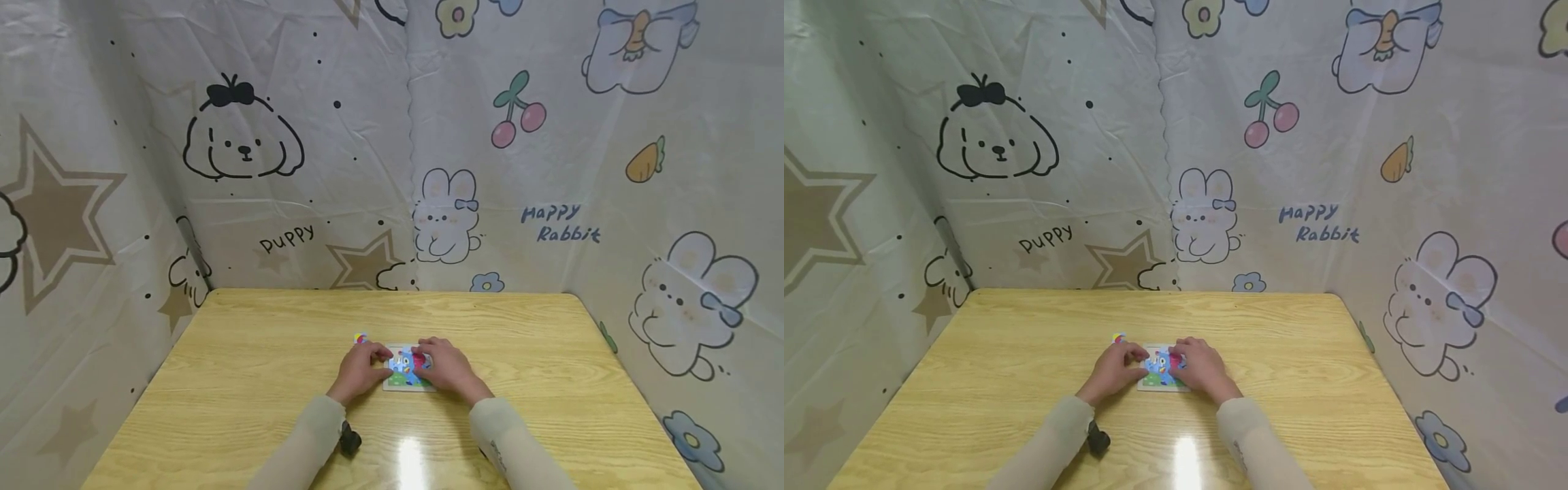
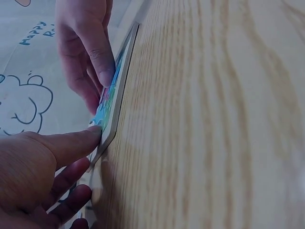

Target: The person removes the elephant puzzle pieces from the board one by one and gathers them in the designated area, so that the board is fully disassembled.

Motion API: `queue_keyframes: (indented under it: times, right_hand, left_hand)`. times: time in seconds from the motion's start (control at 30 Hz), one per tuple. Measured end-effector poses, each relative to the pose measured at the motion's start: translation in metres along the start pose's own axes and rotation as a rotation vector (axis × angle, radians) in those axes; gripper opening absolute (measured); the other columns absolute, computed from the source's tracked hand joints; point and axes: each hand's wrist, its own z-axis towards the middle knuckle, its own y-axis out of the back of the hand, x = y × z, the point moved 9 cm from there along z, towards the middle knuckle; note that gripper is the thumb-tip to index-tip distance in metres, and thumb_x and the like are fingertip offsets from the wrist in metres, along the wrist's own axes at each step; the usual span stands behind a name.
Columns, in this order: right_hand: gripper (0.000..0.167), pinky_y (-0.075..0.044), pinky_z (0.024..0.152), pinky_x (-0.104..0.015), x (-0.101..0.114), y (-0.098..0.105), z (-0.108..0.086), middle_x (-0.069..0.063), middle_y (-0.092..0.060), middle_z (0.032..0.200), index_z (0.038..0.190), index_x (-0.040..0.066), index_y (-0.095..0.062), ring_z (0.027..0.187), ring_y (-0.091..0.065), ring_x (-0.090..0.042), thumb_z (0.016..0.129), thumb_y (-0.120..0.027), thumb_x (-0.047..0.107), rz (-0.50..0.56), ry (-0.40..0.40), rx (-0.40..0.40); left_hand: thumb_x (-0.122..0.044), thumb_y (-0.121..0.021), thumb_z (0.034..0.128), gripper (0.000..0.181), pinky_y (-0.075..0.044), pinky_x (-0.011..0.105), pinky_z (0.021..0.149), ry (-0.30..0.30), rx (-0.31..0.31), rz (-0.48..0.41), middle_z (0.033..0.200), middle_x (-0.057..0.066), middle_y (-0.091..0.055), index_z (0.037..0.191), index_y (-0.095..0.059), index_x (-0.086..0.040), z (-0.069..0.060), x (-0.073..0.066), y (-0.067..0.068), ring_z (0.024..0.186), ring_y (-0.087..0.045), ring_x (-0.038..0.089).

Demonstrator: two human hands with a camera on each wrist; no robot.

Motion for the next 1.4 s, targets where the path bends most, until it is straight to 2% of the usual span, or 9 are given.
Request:
queue_keyframes:
  times: [0.43, 0.83, 1.0, 1.2, 1.4]
  right_hand:
    - [0.048, -0.041, 0.114, -0.058, -0.002, -0.0014, 0.0011, -0.008, -0.056, 0.15, 0.138, 0.018, -0.067, 0.139, -0.049, -0.035, 0.094, -0.077, 0.035, 0.031, -0.012, -0.002]
    - [0.049, -0.041, 0.114, -0.058, -0.0014, -0.0024, 0.0027, -0.009, -0.055, 0.153, 0.139, 0.017, -0.067, 0.142, -0.047, -0.037, 0.094, -0.077, 0.034, 0.031, -0.005, 0.007]
    - [0.049, -0.041, 0.114, -0.059, -0.0025, -0.0027, 0.0039, -0.009, -0.054, 0.153, 0.139, 0.018, -0.066, 0.142, -0.047, -0.036, 0.094, -0.077, 0.035, 0.019, -0.01, 0.005]
    - [0.049, -0.041, 0.115, -0.058, -0.0059, -0.0052, 0.0038, -0.008, -0.053, 0.154, 0.14, 0.02, -0.066, 0.143, -0.046, -0.036, 0.095, -0.076, 0.036, 0.007, -0.02, 0.01]
    - [0.049, -0.04, 0.115, -0.058, -0.0046, -0.0052, 0.0041, -0.008, -0.053, 0.154, 0.14, 0.019, -0.066, 0.143, -0.045, -0.035, 0.095, -0.076, 0.036, 0.012, -0.016, 0.009]
  left_hand:
    - [-0.01, -0.082, 0.0887, 0.022, -0.054, 0.041, 0.088, 0.019, 0.009, -0.092, 0.103, 0.002, -0.073, 0.109, -0.074, -0.011, 0.0002, -0.0003, -0.0021, 0.094, -0.063, 0.019]
    - [-0.01, -0.081, 0.0894, 0.019, -0.054, 0.032, 0.08, -0.031, -0.026, -0.072, 0.093, -0.001, -0.073, 0.107, -0.076, -0.009, 0.0008, -0.0025, -0.0005, 0.085, -0.063, 0.012]
    - [-0.01, -0.081, 0.0896, 0.019, -0.057, 0.034, 0.082, -0.049, -0.033, -0.089, 0.089, -0.001, -0.074, 0.108, -0.075, -0.008, 0.0024, -0.0037, 0.0012, 0.083, -0.066, 0.011]
    - [-0.012, -0.08, 0.0906, 0.02, -0.057, 0.037, 0.085, -0.037, -0.028, -0.103, 0.09, -0.002, -0.074, 0.11, -0.075, -0.008, 0.0024, -0.0019, 0.0031, 0.084, -0.066, 0.011]
    - [-0.015, -0.08, 0.0914, 0.022, -0.053, 0.035, 0.084, -0.021, -0.035, -0.086, 0.092, -0.003, -0.073, 0.112, -0.075, -0.011, 0.0037, 0.0035, 0.0061, 0.086, -0.063, 0.012]
